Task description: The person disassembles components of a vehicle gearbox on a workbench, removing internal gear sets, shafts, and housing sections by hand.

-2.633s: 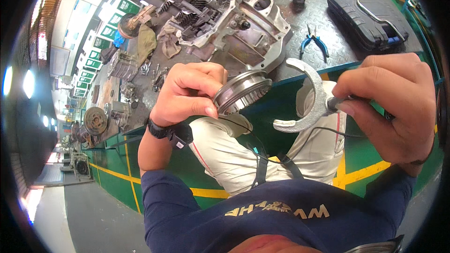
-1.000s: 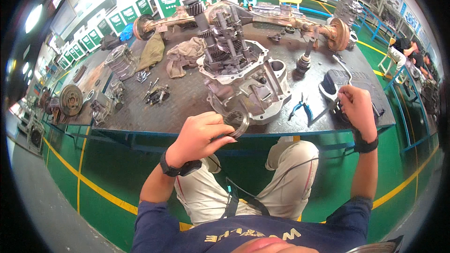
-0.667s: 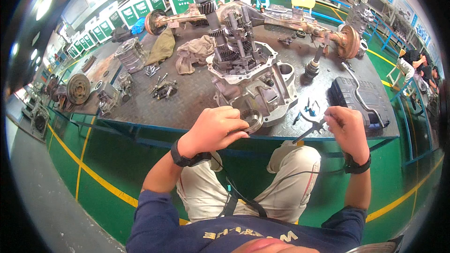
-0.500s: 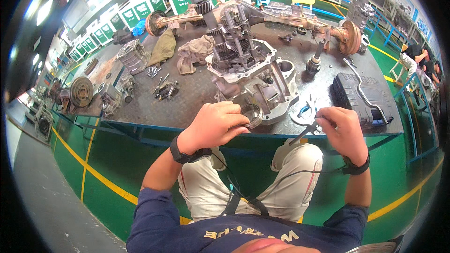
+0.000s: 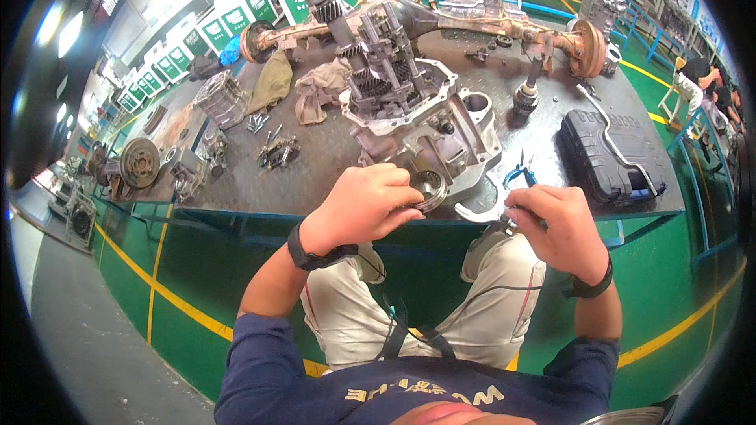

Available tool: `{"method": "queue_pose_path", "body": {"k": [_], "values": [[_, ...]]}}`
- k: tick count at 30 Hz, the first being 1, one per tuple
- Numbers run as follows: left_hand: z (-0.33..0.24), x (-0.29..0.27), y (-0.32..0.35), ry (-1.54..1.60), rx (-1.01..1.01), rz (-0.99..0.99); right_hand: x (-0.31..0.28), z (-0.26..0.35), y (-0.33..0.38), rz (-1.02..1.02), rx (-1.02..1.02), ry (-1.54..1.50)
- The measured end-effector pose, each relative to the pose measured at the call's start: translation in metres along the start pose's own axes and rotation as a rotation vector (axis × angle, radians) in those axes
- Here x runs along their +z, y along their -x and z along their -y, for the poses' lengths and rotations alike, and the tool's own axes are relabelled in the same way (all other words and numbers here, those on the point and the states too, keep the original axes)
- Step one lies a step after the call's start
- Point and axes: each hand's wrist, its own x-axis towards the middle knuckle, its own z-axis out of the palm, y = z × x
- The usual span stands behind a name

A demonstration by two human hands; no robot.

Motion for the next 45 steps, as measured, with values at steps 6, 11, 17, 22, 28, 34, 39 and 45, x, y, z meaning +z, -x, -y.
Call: {"method": "queue_pose_path", "body": {"k": [6,11,17,22,28,34,39,45], "values": [[0.002,-0.001,-0.007,0.009,0.011,0.021,0.002,0.005,-0.003,0.007,0.033,0.006],[0.003,0.002,-0.002,-0.019,0.039,0.0,0.011,0.005,-0.007,-0.006,-0.008,-0.006],[0.001,0.0,0.002,-0.031,0.036,0.002,0.025,0.005,-0.009,0.038,-0.039,0.004],[-0.01,0.0,-0.003,-0.101,0.096,0.029,0.024,0.012,-0.015,0.1,-0.03,0.001],[-0.017,0.006,0.001,-0.248,0.173,0.024,0.036,0.009,-0.023,0.148,-0.034,0.012],[-0.014,0.008,0.0,-0.263,0.226,0.007,0.042,0.002,-0.029,0.111,-0.085,-0.02],[-0.013,0.016,0.0,-0.267,0.24,-0.011,0.045,-0.005,-0.026,0.083,-0.078,-0.054],[-0.01,0.016,0.0,-0.335,0.302,-0.074,0.045,-0.01,-0.021,0.065,-0.107,-0.152]]}}
